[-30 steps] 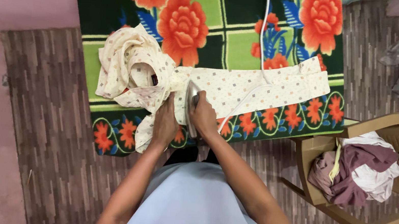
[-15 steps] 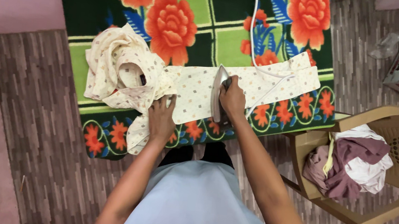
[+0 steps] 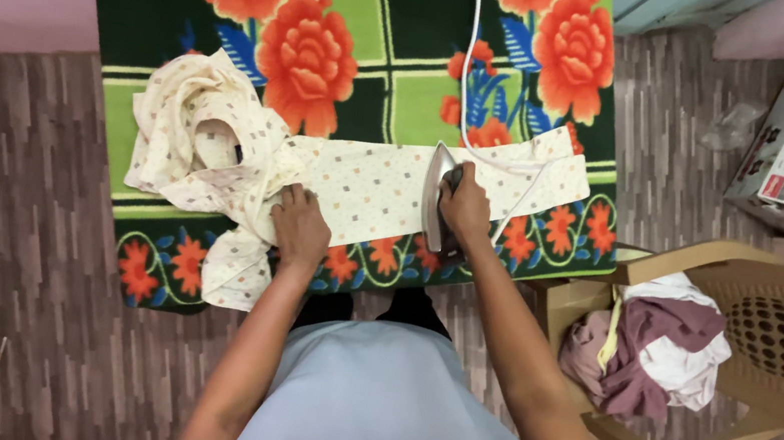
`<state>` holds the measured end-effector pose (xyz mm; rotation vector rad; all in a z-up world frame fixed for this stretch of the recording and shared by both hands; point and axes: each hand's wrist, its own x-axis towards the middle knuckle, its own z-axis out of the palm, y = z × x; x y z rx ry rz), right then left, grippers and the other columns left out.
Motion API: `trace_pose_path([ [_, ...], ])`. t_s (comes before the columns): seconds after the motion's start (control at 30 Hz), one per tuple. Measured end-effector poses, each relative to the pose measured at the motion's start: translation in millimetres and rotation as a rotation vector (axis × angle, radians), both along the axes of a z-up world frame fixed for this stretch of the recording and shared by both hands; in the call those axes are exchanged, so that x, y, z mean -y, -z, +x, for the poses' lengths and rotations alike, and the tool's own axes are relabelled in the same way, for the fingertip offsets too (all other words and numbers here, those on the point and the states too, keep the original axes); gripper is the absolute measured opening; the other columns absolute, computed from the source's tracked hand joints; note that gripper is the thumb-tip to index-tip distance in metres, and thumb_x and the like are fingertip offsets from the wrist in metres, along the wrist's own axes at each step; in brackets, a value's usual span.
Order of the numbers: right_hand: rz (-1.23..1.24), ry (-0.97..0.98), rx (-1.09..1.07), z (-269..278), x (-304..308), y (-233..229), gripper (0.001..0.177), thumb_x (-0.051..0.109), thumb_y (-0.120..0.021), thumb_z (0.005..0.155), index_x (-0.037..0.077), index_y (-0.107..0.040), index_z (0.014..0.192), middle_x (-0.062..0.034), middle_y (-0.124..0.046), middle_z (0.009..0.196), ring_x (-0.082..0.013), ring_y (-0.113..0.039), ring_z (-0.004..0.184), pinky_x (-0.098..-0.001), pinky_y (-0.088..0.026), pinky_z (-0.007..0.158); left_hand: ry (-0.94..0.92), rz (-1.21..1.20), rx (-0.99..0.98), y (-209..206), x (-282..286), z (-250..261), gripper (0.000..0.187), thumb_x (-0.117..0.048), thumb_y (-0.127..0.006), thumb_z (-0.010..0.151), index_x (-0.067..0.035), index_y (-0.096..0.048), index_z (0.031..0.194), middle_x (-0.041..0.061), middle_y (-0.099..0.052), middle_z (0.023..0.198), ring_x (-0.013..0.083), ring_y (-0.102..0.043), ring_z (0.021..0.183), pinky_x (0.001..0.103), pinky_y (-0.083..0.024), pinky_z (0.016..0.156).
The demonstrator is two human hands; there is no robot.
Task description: The person irons a light-colored patterned shirt on a floral-patterned table. They repeatedly smooth the fabric, use an electric iron to press the sleeves and body, and reposition the garment to continue ironing different sections.
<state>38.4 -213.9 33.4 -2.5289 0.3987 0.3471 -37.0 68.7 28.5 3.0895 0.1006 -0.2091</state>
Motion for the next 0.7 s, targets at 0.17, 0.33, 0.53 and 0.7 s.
trace_pose_path([
  [0.17,0.040,-0.008,-0.013,11,24,0,0.041,0.028,-0.068,0.094,0.013,-0.045,0.124,-0.0301,-0.071,0.096,-0.0538,-0.067,0.093,-0.0612,-0.052,0.082,-0.058,0.016,0.002,3,47,12,0.069,-0.046,-0.062,0.093,0.004,-0.056,0.140,0.019,-0.048,0.148,0.0342,-0.046,0.132,0.051,-0.040,0.105],
  [0.33,0.135,-0.153,-0.027,22,63,-5,0.042,0.030,-0.072,0.091,0.012,-0.051,0.121,-0.0274,-0.073,0.096,-0.0512,-0.069,0.093,-0.0584,-0.053,0.082,0.069,-0.222,0.049,10,114,20,0.071,-0.038,-0.064,0.092,0.003,-0.045,0.147,0.019,-0.040,0.155,0.0358,-0.040,0.139,0.052,-0.033,0.111],
  [0.53,0.213,-0.382,-0.018,33,166,-36,0.043,0.033,-0.074,0.090,0.012,-0.054,0.121,-0.0257,-0.073,0.096,-0.0468,-0.070,0.092,-0.0540,-0.055,0.080,0.190,-0.393,0.052,30,163,55,0.062,-0.016,-0.060,0.093,-0.004,-0.044,0.152,0.017,-0.045,0.154,0.0344,-0.042,0.140,0.051,-0.033,0.114],
  [0.7,0.075,-0.622,-0.135,40,242,-61,0.042,0.029,-0.072,0.088,0.016,-0.056,0.124,-0.0232,-0.073,0.097,-0.0460,-0.070,0.091,-0.0541,-0.055,0.078,0.284,-0.478,-0.078,41,207,104,0.066,-0.004,-0.053,0.093,-0.021,-0.045,0.155,0.014,-0.049,0.149,0.0327,-0.044,0.137,0.052,-0.034,0.110],
])
